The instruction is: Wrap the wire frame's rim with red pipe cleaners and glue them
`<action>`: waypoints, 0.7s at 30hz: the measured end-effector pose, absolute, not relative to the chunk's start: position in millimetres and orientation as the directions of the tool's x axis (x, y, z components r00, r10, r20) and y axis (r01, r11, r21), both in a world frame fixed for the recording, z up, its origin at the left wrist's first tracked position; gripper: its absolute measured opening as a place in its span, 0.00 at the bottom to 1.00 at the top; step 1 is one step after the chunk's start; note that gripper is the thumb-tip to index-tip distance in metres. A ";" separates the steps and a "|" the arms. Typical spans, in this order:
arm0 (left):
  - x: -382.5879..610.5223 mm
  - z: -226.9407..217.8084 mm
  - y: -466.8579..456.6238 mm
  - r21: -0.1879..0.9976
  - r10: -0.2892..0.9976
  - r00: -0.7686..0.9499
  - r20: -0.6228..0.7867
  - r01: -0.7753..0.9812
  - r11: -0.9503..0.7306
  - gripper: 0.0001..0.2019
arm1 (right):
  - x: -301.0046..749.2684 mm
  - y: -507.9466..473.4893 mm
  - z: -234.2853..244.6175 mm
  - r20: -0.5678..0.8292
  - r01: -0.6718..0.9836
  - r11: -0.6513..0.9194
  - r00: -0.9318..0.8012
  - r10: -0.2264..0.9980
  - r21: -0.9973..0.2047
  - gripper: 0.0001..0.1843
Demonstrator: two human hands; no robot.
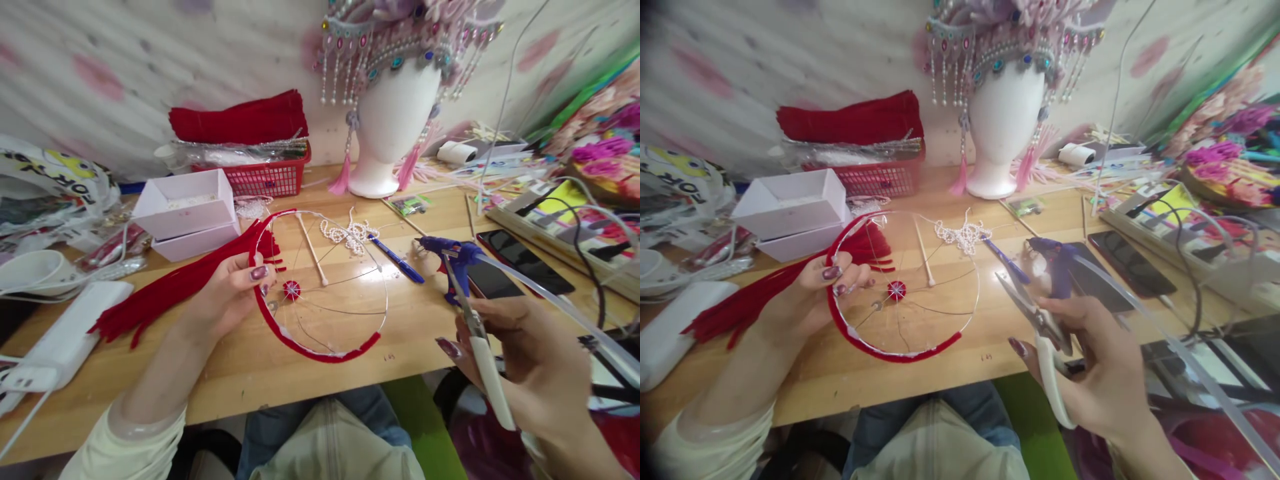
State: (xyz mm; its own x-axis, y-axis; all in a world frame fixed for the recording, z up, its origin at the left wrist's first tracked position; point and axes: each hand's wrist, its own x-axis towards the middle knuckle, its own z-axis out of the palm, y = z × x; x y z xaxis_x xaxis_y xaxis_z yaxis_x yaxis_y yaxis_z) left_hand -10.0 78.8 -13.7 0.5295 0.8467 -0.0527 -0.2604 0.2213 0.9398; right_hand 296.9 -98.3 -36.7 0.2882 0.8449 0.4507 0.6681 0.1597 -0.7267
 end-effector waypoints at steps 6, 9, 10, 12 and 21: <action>-23.3 -16.7 77.3 0.956 0.856 0.516 0.031 -0.265 0.125 0.26 | 292.4 -66.9 -44.5 0.191 0.709 -0.183 0.414 0.890 -0.681 0.18; -31.6 -20.6 72.4 0.962 0.864 0.499 0.069 -0.262 0.074 0.26 | 290.4 -50.2 -51.1 0.188 0.821 -0.220 0.365 0.912 -0.527 0.21; -33.5 -21.2 70.1 0.966 0.868 0.492 0.068 -0.251 0.066 0.25 | 289.0 -46.1 -52.3 0.181 0.848 -0.202 0.326 0.928 -0.490 0.22; -35.6 -20.4 64.7 0.973 0.879 0.473 0.060 -0.224 0.054 0.25 | 285.3 -40.5 -52.5 0.166 0.885 -0.151 0.246 0.955 -0.441 0.21; -35.9 -15.7 56.4 0.993 0.879 0.474 0.048 -0.115 0.007 0.23 | 280.3 -34.0 -57.8 0.193 0.900 -0.075 0.173 0.966 -0.430 0.19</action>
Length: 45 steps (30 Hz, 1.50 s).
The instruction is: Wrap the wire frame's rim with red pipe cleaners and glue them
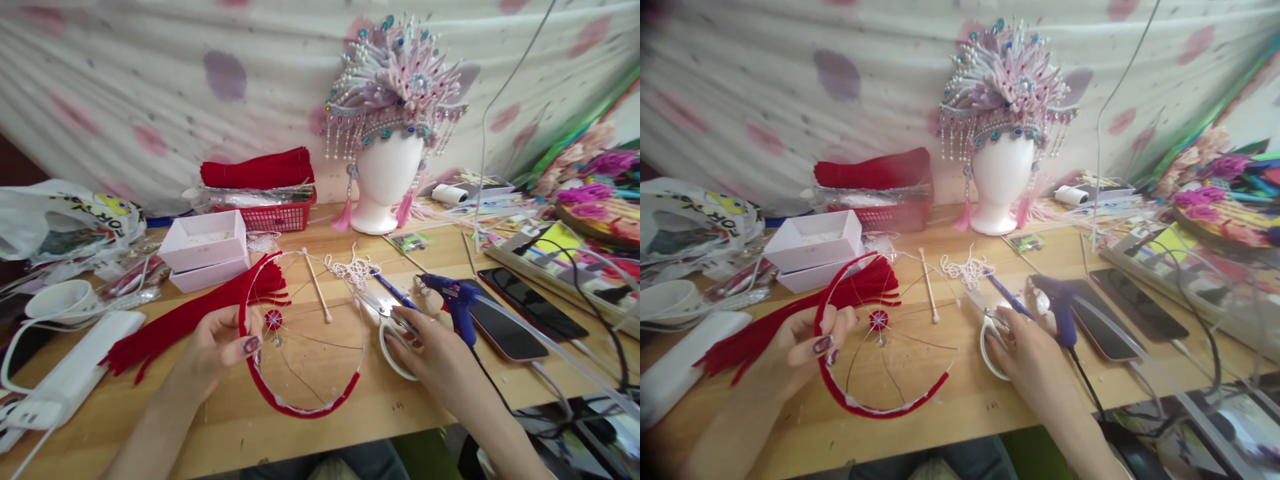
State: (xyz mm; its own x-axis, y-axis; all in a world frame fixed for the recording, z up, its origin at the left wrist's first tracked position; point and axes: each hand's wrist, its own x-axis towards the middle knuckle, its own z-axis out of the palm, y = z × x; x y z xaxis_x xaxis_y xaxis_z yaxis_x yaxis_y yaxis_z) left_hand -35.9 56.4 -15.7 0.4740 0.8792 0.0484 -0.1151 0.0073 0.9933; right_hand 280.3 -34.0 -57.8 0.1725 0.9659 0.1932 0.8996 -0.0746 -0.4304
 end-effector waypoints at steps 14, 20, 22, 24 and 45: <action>-32.9 -23.2 59.2 0.983 0.828 0.542 0.142 -0.175 -0.054 0.32 | 251.0 -22.4 -22.2 0.075 0.588 0.018 0.074 0.994 -0.809 0.26; -42.6 -36.4 65.3 0.963 0.798 0.540 0.269 -0.182 -0.201 0.30 | 240.0 -20.6 -30.1 -0.185 -0.035 -0.183 0.053 0.981 -0.982 0.32; -44.5 -37.2 65.4 0.967 0.779 0.575 0.252 -0.115 -0.229 0.28 | 238.1 -20.1 -32.6 -0.249 -0.303 -0.234 0.012 0.968 -0.924 0.30; -45.0 -36.0 64.6 0.967 0.767 0.595 0.241 -0.076 -0.245 0.24 | 235.3 -19.5 -34.3 -0.239 -0.493 -0.213 -0.011 0.971 -0.844 0.29; -39.2 -3.3 48.0 0.823 0.914 0.039 0.405 0.419 -0.383 0.08 | 218.7 -8.9 -46.3 0.072 -0.088 0.093 0.217 0.973 -0.992 0.32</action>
State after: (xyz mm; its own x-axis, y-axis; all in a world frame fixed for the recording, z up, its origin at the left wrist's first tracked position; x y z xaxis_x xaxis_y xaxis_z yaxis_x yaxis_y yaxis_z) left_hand -39.2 48.0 -3.3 0.0392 0.9136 0.4048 0.4189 -0.3828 0.8234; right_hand 218.7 -8.9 -46.3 0.2173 0.9735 0.0716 -0.0881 0.0926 -0.9918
